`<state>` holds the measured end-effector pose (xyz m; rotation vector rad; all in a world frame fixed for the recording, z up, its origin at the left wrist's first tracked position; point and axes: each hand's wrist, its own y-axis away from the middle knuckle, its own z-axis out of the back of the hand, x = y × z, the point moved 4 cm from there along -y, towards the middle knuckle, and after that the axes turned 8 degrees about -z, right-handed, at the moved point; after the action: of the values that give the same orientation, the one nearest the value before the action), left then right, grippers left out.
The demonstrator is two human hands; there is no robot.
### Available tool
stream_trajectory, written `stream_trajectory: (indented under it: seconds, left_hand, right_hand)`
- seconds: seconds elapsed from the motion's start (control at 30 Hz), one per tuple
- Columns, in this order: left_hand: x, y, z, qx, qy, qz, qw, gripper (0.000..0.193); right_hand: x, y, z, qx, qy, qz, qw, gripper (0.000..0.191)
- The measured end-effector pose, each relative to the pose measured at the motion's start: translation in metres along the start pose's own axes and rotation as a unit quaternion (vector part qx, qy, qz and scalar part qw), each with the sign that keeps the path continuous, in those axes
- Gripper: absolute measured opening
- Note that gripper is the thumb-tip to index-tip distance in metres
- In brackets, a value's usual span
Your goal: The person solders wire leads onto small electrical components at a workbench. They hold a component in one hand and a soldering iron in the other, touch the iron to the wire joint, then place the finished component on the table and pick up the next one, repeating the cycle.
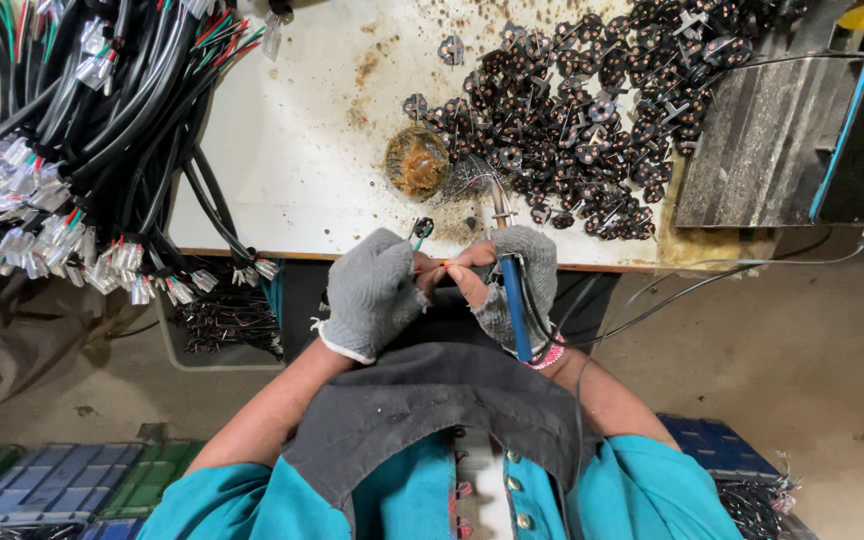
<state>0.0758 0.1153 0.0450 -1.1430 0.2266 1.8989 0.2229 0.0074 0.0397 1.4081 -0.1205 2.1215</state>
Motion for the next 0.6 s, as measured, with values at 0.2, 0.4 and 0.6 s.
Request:
stream_trajectory:
  seconds: [0.2,0.4,0.6]
  left_hand:
    - [0.020,-0.005,0.026,-0.092,-0.005,0.060,0.994,0.020]
    - [0.052,-0.029,0.029,-0.113,-0.008,0.132,0.985,0.015]
    - [0.056,-0.037,0.021,-0.093,-0.031,0.158,0.982,0.018]
  right_hand:
    - [0.001,-0.015,0.010,-0.118,0.067,0.082,0.987,0.009]
    - [0.002,-0.028,0.004,-0.087,0.135,0.103,0.982,0.011]
    - [0.002,-0.036,0.003,-0.077,0.161,0.105,0.978,0.007]
